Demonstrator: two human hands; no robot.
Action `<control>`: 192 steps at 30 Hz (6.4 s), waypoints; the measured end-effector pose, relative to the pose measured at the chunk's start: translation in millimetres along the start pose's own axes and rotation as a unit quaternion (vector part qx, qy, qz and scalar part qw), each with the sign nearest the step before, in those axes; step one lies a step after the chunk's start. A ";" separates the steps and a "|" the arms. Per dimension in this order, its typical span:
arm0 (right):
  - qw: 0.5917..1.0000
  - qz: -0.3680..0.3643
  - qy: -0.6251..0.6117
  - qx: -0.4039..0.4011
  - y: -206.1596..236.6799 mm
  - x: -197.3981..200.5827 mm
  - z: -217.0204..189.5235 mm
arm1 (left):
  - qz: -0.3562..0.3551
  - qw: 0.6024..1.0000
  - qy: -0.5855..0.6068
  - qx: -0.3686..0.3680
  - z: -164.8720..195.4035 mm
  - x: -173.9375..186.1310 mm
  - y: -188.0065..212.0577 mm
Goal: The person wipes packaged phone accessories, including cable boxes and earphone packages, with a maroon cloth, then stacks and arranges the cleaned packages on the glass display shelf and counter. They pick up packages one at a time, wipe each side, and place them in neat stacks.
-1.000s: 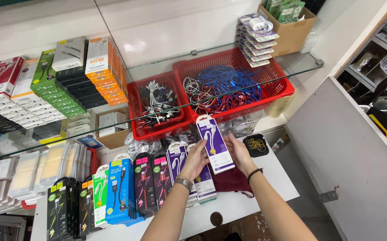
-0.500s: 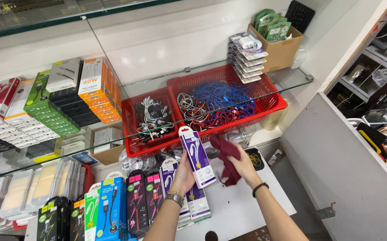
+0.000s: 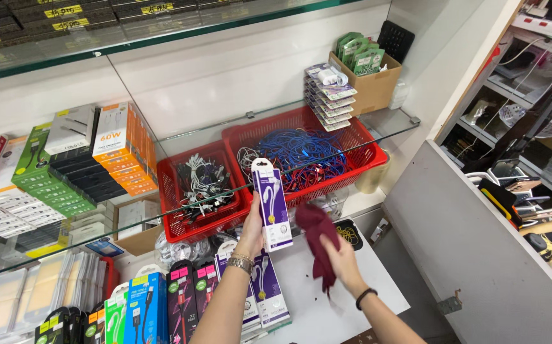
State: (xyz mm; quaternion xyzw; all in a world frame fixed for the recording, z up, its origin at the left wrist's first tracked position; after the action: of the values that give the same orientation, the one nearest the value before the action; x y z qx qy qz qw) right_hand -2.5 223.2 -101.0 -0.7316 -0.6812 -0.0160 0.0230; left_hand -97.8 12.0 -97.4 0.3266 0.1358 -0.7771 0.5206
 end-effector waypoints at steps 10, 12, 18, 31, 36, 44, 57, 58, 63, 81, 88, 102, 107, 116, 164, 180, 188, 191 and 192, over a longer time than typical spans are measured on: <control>0.954 -0.068 -0.277 -0.095 -90.4 -16.9 -51.8 | -0.038 0.828 -0.538 -0.154 9.6 -95.6 46.5; 0.934 -0.052 -0.333 -0.122 -93.4 -18.2 -48.8 | -0.037 0.824 -0.539 -0.170 13.4 -96.3 49.2; 0.934 -0.003 -0.350 -0.069 -79.9 -48.6 -24.8 | 0.081 0.792 -0.506 -0.330 39.5 -86.3 37.0; 0.983 -0.046 -0.177 -0.003 -21.9 -83.0 -34.8 | 0.274 0.908 0.136 -0.285 28.2 37.7 13.1; 0.995 0.077 -0.035 0.055 -36.4 -93.3 -41.4 | 0.288 0.912 0.186 -0.226 -9.2 37.9 7.9; 0.868 -0.074 -0.446 -0.207 -76.8 -73.2 5.8 | 0.118 0.982 0.092 -0.113 -6.3 15.8 22.2; 0.954 -0.251 -0.079 -0.142 -42.7 -82.9 26.9 | 0.342 0.864 -0.250 -0.272 114.4 15.5 51.9; 0.963 -0.236 -0.015 -0.125 -41.3 -67.8 41.2 | 0.355 0.858 -0.232 -0.290 122.6 19.5 55.5; 0.898 -0.218 0.382 -0.017 -19.1 -34.6 110.6 | 0.338 0.889 -0.205 -0.231 107.1 32.0 23.5; 0.731 -0.146 0.584 0.320 -187.0 -35.5 -129.7 | 0.312 0.707 -0.616 -0.150 86.5 -32.1 -194.9; 0.644 -0.084 0.697 0.303 -272.6 -15.9 -115.9 | 0.214 0.718 -0.623 -0.224 70.6 -57.7 -246.5; 0.809 -0.026 0.486 0.328 -225.2 -1.5 -145.4 | 0.239 0.756 -0.537 -0.288 75.9 -73.1 -207.3; 0.941 -0.074 0.281 0.174 -175.7 -3.3 -111.8 | 0.202 0.775 -0.524 -0.291 73.5 -76.2 -97.3; 0.837 -0.324 0.435 -0.064 -88.9 -59.1 63.5 | 0.172 0.783 -0.570 -0.180 49.5 35.6 -19.5; 0.936 -0.155 -0.228 -0.217 -57.1 -89.5 27.3 | 0.098 0.948 -0.297 -0.065 2.0 42.4 39.0; 0.884 -0.025 0.422 0.199 -21.9 -133.4 -161.0 | 0.042 0.996 0.080 0.014 -46.3 -4.7 21.9; 0.908 -0.136 0.348 0.187 8.7 -99.3 -131.6 | 0.081 0.966 0.232 -0.077 4.7 37.2 16.2; 0.957 -0.058 0.271 0.084 -5.9 -80.5 -114.8 | 0.157 0.948 0.233 -0.151 14.4 56.8 9.4; 0.937 -0.062 0.299 0.167 -5.0 -88.7 -126.7 | 0.133 0.941 0.267 -0.158 12.7 53.8 2.2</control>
State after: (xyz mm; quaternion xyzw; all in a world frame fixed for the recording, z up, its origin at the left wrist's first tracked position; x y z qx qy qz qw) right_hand -12.8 128.2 20.6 -0.6350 -0.6797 -0.1210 0.3465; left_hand -113.7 -34.6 -122.5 0.4512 0.3461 -0.5533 0.6087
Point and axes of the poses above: each hand's wrist, its own y-axis away from the middle knuckle, its own x-axis out of the back of the hand, z = x × y, the point moved 9 cm from there along -y, towards the middle knuckle, and after that the axes turned 7 degrees about -z, right-handed, at the moved point
